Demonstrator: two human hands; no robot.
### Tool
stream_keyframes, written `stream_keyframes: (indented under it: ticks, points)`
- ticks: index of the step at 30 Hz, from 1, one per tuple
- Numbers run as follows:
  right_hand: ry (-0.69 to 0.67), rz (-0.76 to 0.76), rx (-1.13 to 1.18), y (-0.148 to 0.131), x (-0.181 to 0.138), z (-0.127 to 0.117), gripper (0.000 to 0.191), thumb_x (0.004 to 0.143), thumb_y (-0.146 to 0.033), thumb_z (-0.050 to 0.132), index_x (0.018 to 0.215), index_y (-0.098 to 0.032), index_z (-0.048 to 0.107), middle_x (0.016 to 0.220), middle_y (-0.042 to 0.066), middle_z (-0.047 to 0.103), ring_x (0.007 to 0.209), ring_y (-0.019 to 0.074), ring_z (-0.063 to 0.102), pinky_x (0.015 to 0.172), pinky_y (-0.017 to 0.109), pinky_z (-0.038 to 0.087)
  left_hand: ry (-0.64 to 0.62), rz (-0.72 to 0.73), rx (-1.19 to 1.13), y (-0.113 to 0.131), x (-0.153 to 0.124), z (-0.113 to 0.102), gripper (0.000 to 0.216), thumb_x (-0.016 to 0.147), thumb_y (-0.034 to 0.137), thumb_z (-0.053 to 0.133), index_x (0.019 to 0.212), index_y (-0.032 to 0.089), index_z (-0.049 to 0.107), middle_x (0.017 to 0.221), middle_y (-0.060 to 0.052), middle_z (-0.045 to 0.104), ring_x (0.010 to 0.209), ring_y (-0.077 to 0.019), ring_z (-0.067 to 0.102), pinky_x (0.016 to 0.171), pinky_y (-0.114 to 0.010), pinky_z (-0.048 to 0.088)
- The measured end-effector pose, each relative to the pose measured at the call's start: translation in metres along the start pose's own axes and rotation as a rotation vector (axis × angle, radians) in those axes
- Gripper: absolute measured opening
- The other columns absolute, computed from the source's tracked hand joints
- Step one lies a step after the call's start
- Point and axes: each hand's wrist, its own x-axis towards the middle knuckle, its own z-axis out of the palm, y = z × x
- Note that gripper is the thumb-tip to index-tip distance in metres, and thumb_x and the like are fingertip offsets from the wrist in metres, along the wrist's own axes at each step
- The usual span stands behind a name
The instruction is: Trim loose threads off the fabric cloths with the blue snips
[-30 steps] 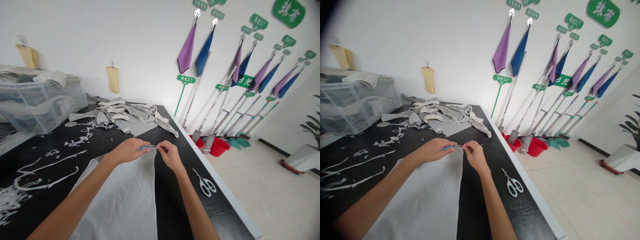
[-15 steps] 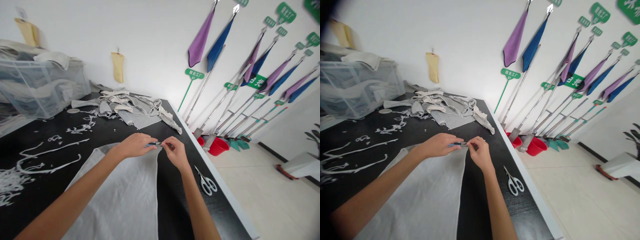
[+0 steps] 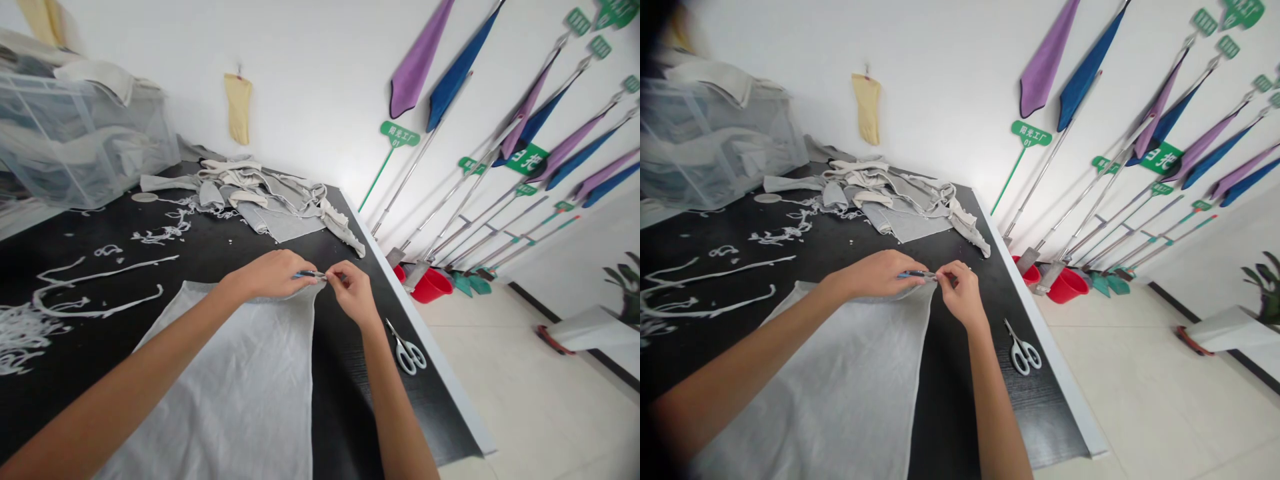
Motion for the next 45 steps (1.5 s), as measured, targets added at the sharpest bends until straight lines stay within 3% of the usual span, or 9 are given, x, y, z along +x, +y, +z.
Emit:
stream_keyframes:
  ticks: [21, 34, 45]
  points:
    - [-0.025, -0.01, -0.04, -0.0061, -0.0013, -0.0046, 0.013, 0.089, -0.022, 0.055, 0.078, -0.021, 0.063, 0.084, 0.004, 0.065, 0.081, 0.0182, 0.058, 0.057, 0.028, 0.039, 0.039, 0.064, -0.179, 0.0031, 0.0056, 0.0059, 0.031, 0.098, 0.035, 0.046, 0.103, 0.021, 0.074, 0.093, -0.004, 0.076, 0.082, -0.0172, 0.068, 0.071, -0.024, 0.04]
    - [-0.037, 0.003, 0.008, -0.0054, -0.0022, -0.0058, 0.013, 0.09, -0.023, 0.056, 0.079, -0.02, 0.063, 0.084, 0.004, 0.063, 0.077, 0.0167, 0.057, 0.054, 0.027, 0.038, 0.055, 0.102, -0.117, 0.0031, 0.0068, 0.0059, 0.029, 0.098, 0.033, 0.047, 0.102, 0.021, 0.072, 0.086, -0.003, 0.074, 0.078, -0.0165, 0.066, 0.07, -0.025, 0.04]
    - [-0.034, 0.027, 0.02, -0.0012, -0.0023, -0.0056, 0.015, 0.09, -0.028, 0.055, 0.079, -0.021, 0.062, 0.084, 0.005, 0.063, 0.077, 0.0173, 0.056, 0.055, 0.027, 0.04, 0.036, 0.133, -0.119, 0.0004, 0.0071, 0.0081, 0.032, 0.098, 0.029, 0.045, 0.085, 0.018, 0.072, 0.078, -0.003, 0.073, 0.072, -0.0149, 0.065, 0.068, -0.024, 0.039]
